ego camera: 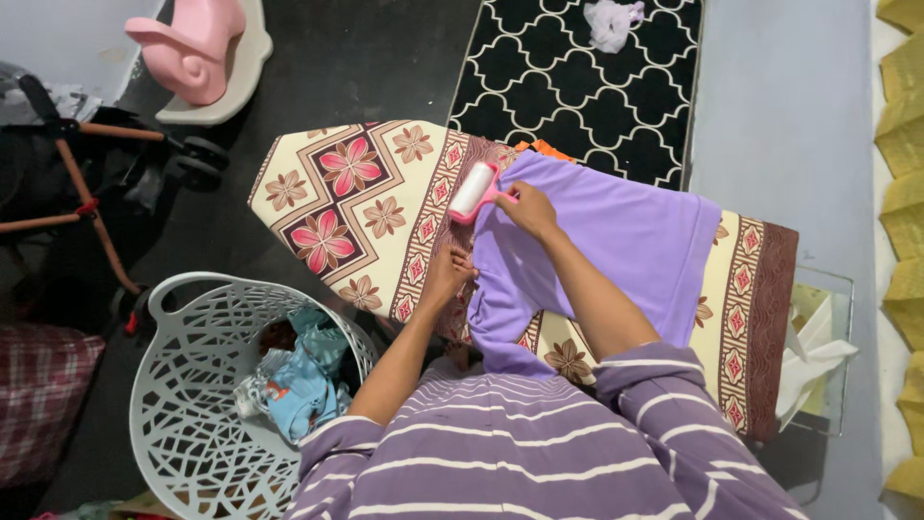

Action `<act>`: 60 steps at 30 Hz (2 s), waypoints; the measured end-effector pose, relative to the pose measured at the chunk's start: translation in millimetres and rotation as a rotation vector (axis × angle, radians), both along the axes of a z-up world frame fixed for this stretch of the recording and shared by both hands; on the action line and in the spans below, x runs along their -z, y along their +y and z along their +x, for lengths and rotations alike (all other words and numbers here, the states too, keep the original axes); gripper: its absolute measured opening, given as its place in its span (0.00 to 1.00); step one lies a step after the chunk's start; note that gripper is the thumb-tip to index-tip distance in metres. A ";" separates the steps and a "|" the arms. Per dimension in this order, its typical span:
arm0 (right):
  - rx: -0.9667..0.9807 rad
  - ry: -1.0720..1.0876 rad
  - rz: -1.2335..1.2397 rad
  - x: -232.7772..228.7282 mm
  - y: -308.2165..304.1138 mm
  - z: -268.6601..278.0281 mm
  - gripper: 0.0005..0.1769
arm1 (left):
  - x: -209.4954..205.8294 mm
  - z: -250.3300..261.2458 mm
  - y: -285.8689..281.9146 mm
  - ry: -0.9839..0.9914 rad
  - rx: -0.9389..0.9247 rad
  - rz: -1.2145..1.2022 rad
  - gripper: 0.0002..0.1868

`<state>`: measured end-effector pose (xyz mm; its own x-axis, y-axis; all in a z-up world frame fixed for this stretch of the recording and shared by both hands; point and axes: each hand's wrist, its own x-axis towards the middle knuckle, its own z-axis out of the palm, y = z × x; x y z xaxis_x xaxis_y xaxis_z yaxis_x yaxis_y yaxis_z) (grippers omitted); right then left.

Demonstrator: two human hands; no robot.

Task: The person uses a lint roller on a purple t-shirt laid on an ironing board, then folds it and places it in a basket. The person repeats the process with a blue t-shirt, rolling it and folding it before placing it in the basket.

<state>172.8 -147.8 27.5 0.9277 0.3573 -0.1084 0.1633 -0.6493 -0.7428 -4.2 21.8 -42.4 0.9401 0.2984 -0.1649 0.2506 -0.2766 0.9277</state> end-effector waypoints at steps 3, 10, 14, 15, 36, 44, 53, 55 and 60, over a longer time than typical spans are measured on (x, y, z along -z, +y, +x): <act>0.038 0.129 0.278 -9.8 -15.2 0.4 0.20 | -12.1 3.3 0.1 0.066 0.005 0.012 0.25; -0.131 0.165 -0.078 -72.5 -138.8 -26.3 0.23 | -9.8 6.2 2.7 0.059 0.048 0.014 0.25; -0.215 0.102 -0.358 -71.2 -165.3 -46.5 0.25 | -7.7 9.9 4.8 0.124 0.044 0.084 0.21; -0.215 0.106 -0.365 -66.3 -163.6 -49.7 0.25 | -5.4 9.1 8.1 0.113 0.064 0.039 0.21; -0.163 0.214 -0.273 -34.2 -148.5 -80.6 0.25 | -57.7 8.2 -7.9 0.108 0.455 0.641 0.37; -0.071 0.438 -0.389 -38.4 -247.0 -83.6 0.23 | -49.1 13.0 -17.3 0.086 0.420 0.704 0.38; 0.035 0.499 -0.420 -17.8 -338.8 -86.2 0.22 | -23.3 18.2 -63.0 -0.103 0.211 1.009 0.27; 0.058 0.506 -0.442 -18.3 -354.7 -89.3 0.22 | -29.6 16.8 -77.8 -0.173 0.192 1.036 0.32; 0.130 0.545 -0.394 -8.7 -396.1 -101.3 0.26 | -67.3 15.4 -124.8 -0.181 0.561 0.873 0.34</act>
